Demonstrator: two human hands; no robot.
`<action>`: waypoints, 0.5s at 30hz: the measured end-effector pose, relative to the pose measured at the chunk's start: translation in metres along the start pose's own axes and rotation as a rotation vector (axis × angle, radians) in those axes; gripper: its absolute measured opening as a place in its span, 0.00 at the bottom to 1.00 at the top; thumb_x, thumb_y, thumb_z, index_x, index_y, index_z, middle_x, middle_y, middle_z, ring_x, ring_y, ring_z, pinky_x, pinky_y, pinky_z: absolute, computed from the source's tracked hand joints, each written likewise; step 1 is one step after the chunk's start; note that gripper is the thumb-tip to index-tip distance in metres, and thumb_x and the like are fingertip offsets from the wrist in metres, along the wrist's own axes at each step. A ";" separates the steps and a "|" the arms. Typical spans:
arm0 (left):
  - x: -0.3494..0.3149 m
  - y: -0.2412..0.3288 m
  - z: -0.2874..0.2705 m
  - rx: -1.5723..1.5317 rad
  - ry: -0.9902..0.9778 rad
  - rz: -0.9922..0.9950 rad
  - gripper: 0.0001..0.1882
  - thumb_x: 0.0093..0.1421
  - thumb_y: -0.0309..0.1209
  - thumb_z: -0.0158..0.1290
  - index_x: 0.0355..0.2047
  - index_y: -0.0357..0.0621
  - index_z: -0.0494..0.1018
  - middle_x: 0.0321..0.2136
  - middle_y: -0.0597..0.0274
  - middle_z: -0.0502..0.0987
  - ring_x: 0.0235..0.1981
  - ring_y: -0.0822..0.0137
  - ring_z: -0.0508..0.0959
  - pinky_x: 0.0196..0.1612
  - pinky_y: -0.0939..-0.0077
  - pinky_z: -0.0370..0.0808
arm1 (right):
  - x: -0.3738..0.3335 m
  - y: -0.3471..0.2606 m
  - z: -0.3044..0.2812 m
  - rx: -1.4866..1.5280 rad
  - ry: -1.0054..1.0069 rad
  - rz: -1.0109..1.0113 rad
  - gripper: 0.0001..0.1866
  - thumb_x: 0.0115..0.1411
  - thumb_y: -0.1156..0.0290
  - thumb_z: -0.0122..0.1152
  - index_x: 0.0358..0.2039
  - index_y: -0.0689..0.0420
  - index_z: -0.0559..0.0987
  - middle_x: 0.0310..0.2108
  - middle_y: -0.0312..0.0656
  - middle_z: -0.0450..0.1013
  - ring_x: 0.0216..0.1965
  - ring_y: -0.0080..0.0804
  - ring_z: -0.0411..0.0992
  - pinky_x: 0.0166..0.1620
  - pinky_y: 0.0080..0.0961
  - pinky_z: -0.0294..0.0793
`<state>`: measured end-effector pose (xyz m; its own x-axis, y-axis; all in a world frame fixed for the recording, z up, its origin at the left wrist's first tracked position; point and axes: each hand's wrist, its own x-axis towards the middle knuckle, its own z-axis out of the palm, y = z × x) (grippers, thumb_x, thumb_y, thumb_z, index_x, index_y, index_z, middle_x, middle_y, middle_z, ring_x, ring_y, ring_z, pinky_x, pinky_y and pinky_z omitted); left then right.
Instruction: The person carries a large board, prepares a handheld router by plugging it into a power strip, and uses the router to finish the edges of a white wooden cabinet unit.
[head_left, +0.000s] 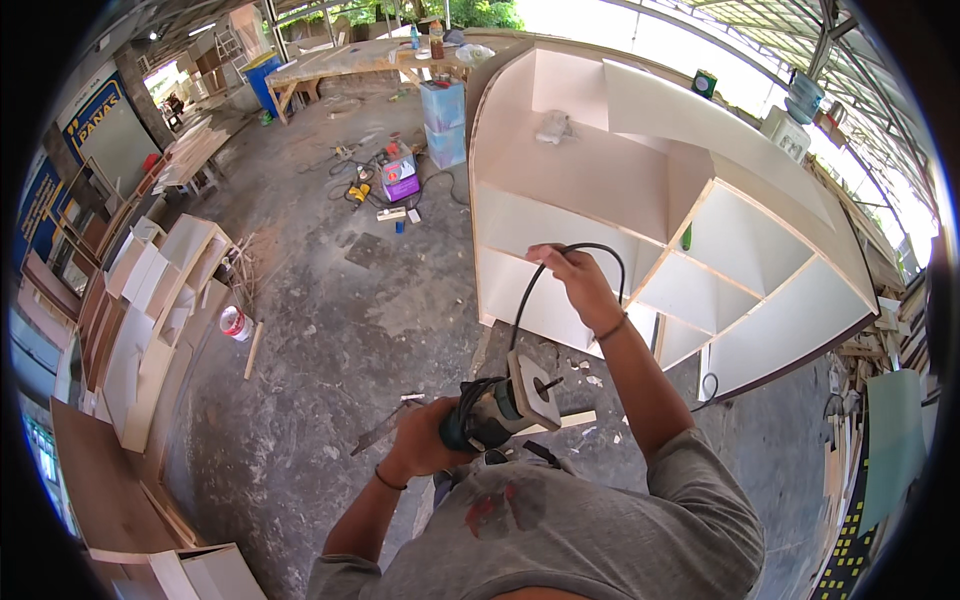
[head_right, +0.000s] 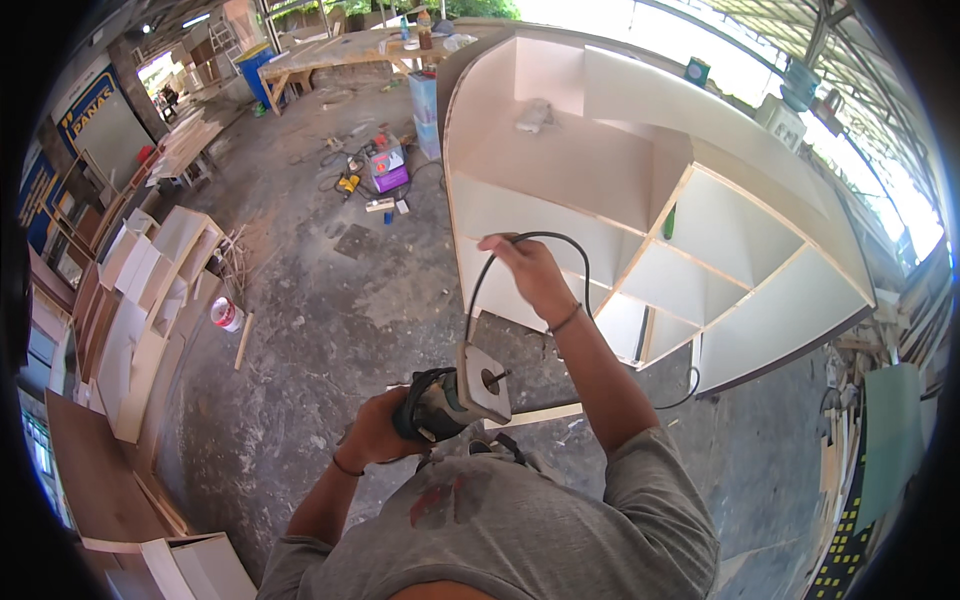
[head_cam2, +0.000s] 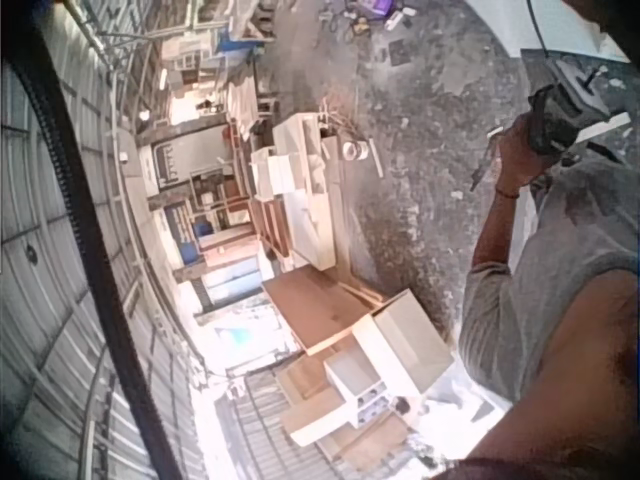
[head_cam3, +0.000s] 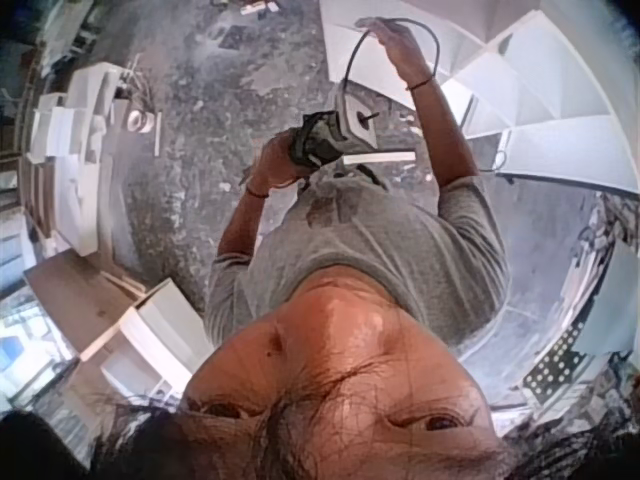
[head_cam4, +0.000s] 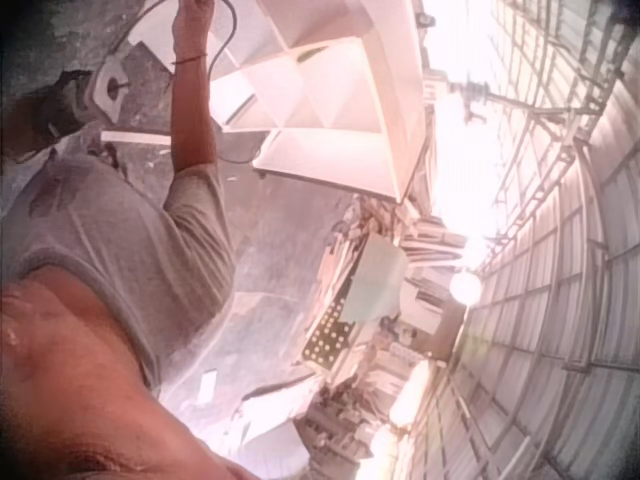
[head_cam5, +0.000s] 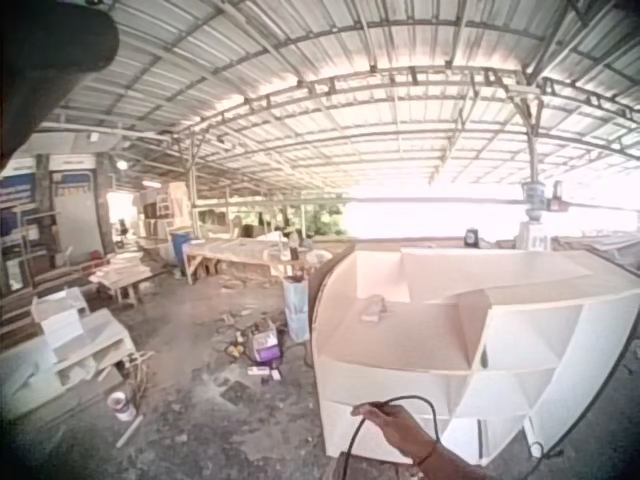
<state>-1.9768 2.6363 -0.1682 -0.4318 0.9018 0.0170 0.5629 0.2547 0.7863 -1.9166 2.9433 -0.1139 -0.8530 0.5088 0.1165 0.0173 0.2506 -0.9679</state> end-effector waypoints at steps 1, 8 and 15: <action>-0.005 0.001 0.004 -0.123 0.049 -0.014 0.34 0.34 0.38 0.69 0.43 0.40 0.72 0.35 0.55 0.79 0.37 0.58 0.79 0.42 0.68 0.75 | -0.001 0.015 0.004 0.207 0.101 0.127 0.16 0.64 0.59 0.45 0.33 0.56 0.78 0.39 0.38 0.74 0.45 0.30 0.70 0.47 0.28 0.67; -0.014 -0.020 -0.002 -0.330 0.478 -0.196 0.30 0.37 0.36 0.69 0.42 0.37 0.73 0.35 0.53 0.79 0.37 0.65 0.79 0.41 0.71 0.74 | -0.099 0.108 -0.045 0.998 0.403 -0.039 0.11 0.64 0.61 0.48 0.26 0.51 0.68 0.23 0.33 0.66 0.27 0.25 0.65 0.36 0.25 0.66; -0.019 -0.017 -0.039 0.292 0.285 -0.318 0.33 0.34 0.42 0.66 0.43 0.47 0.73 0.34 0.53 0.78 0.38 0.51 0.78 0.41 0.63 0.74 | -0.098 -0.029 -0.059 0.925 0.060 -0.292 0.15 0.67 0.56 0.40 0.43 0.52 0.69 0.43 0.46 0.74 0.49 0.44 0.71 0.48 0.41 0.73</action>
<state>-2.0059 2.6013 -0.1575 -0.7658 0.6430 0.0049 0.5282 0.6247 0.5751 -1.8022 2.9346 -0.0838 -0.7304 0.5766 0.3660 -0.6292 -0.3597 -0.6890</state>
